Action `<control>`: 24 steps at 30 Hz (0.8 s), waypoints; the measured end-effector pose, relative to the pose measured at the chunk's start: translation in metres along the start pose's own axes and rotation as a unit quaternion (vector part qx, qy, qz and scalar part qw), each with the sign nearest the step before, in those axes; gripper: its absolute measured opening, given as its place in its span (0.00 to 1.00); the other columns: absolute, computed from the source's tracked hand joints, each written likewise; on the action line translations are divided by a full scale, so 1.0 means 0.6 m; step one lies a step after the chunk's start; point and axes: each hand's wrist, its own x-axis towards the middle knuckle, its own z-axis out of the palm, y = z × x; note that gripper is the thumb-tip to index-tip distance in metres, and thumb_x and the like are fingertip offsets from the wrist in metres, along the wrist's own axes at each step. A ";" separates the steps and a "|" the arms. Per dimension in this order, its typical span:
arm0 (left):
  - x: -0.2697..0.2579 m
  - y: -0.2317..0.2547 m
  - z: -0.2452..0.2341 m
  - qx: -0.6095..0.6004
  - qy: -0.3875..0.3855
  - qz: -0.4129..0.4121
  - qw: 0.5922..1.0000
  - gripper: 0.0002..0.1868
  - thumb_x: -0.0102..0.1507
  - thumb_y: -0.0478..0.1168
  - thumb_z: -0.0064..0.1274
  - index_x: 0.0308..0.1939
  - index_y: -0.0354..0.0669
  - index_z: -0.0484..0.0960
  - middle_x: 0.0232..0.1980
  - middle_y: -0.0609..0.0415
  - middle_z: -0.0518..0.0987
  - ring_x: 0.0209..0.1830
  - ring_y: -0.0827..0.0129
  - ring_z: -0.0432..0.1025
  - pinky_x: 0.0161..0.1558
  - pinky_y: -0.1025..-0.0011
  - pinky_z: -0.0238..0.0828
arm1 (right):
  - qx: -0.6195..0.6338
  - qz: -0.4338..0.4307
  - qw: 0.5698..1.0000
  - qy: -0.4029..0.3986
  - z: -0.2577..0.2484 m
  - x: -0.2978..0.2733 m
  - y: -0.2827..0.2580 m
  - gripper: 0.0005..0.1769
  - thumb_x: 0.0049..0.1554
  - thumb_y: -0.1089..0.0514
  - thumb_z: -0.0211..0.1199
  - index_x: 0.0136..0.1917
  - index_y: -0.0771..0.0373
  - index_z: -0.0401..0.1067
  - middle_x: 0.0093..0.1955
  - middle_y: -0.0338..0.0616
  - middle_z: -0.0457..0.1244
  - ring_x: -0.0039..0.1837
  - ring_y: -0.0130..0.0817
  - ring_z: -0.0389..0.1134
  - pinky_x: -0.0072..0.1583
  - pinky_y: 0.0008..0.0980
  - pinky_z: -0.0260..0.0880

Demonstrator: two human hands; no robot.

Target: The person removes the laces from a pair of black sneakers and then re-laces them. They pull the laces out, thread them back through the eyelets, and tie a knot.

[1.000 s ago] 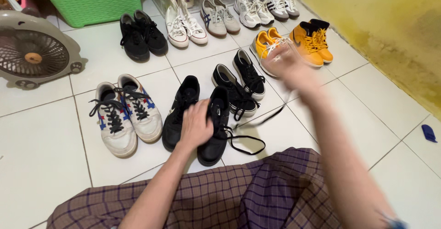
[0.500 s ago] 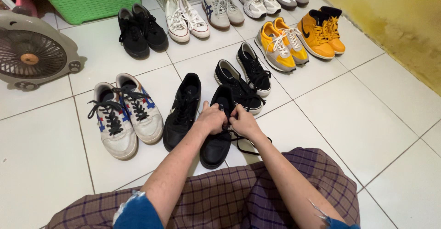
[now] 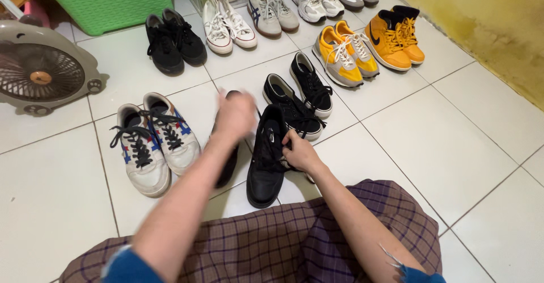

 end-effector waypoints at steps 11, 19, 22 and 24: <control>0.019 -0.337 -0.465 -0.616 0.377 -0.091 0.686 0.08 0.78 0.38 0.35 0.45 0.40 0.67 0.36 0.51 0.73 0.31 0.67 0.75 0.41 0.66 0.80 | -0.093 -0.020 0.995 -0.027 0.000 -0.005 -0.034 0.16 0.55 0.53 0.62 0.55 0.58 0.64 0.44 0.56 0.70 0.51 0.57 0.71 0.53 0.50 0.69; -0.084 -0.312 -0.448 -0.533 0.325 -0.101 0.775 0.04 0.83 0.39 0.35 0.55 0.42 0.61 0.41 0.51 0.76 0.30 0.67 0.75 0.28 0.74 0.68 | -0.026 -0.043 0.998 -0.035 -0.029 -0.067 -0.060 0.31 0.59 0.48 0.61 0.70 0.59 0.56 0.40 0.60 0.70 0.45 0.53 0.73 0.51 0.48 0.71; -0.080 -0.309 -0.444 -0.548 0.333 -0.115 0.759 0.04 0.82 0.38 0.36 0.58 0.42 0.60 0.45 0.50 0.78 0.31 0.65 0.77 0.29 0.73 0.70 | -0.084 -0.057 0.991 -0.085 -0.046 -0.104 -0.019 0.28 0.59 0.46 0.61 0.69 0.57 0.64 0.45 0.57 0.71 0.48 0.48 0.74 0.54 0.44 0.73; -0.073 -0.316 -0.444 -0.554 0.347 -0.124 0.747 0.05 0.81 0.37 0.36 0.58 0.42 0.60 0.45 0.49 0.78 0.31 0.64 0.78 0.31 0.71 0.75 | -0.156 -0.078 0.974 -0.144 -0.054 -0.127 0.017 0.19 0.60 0.47 0.61 0.61 0.54 0.75 0.50 0.50 0.72 0.52 0.43 0.74 0.58 0.40 0.72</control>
